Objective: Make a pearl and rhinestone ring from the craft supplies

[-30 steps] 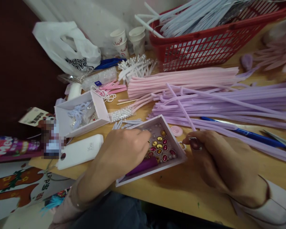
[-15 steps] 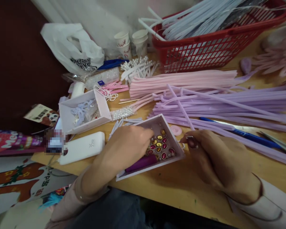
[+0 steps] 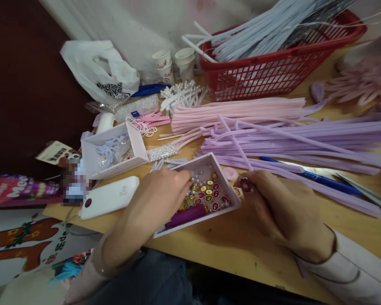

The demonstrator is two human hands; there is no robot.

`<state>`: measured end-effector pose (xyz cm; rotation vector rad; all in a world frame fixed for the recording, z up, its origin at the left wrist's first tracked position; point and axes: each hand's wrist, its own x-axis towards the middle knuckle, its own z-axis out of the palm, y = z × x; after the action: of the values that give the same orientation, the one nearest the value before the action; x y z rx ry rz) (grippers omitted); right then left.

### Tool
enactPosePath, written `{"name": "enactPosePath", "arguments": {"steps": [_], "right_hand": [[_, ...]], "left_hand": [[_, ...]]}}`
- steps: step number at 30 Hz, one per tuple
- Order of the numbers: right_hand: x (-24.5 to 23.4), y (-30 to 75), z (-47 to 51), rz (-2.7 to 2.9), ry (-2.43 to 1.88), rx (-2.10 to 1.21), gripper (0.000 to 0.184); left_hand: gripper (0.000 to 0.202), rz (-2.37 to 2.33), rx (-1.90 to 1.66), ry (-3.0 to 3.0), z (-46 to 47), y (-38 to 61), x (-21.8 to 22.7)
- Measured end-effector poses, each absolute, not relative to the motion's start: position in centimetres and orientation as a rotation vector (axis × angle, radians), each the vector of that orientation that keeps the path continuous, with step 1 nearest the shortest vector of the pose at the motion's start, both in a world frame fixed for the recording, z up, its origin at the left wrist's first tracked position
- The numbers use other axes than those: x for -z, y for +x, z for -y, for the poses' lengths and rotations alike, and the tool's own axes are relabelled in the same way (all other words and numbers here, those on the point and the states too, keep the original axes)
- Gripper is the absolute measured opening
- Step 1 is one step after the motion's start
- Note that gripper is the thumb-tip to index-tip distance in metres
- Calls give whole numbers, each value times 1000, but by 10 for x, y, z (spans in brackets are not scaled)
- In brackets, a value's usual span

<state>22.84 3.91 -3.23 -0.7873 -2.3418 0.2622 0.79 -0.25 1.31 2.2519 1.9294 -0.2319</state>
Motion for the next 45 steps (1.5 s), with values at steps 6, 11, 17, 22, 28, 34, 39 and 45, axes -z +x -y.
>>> {"name": "enactPosePath", "arguments": {"steps": [6, 11, 17, 22, 28, 34, 39, 45], "right_hand": [[30, 225, -39, 2359, -751, -215, 18], [30, 225, -39, 2354, -759, -192, 17], [31, 225, -39, 2367, -741, -179, 16], [33, 225, -38, 2359, -736, -194, 17], [33, 224, -38, 2348, -732, -183, 16], [32, 224, -38, 2359, -759, -162, 20], [33, 225, -37, 2372, -745, -164, 21], [31, 224, -38, 2378, -741, -135, 24]], "left_hand": [[25, -2008, 216, 2263, 3, 8, -17], [27, -2005, 245, 2347, -4, 14, -7], [26, -2011, 291, 2346, -5, 17, -3], [24, -2017, 300, 2308, -5, 17, -1], [21, -2014, 282, 2282, -3, 15, -3], [26, -2047, 368, 2209, 1, 12, -12], [26, -2039, 369, 2199, -1, 12, -11], [24, -2040, 326, 2204, 1, 11, -10]]}}
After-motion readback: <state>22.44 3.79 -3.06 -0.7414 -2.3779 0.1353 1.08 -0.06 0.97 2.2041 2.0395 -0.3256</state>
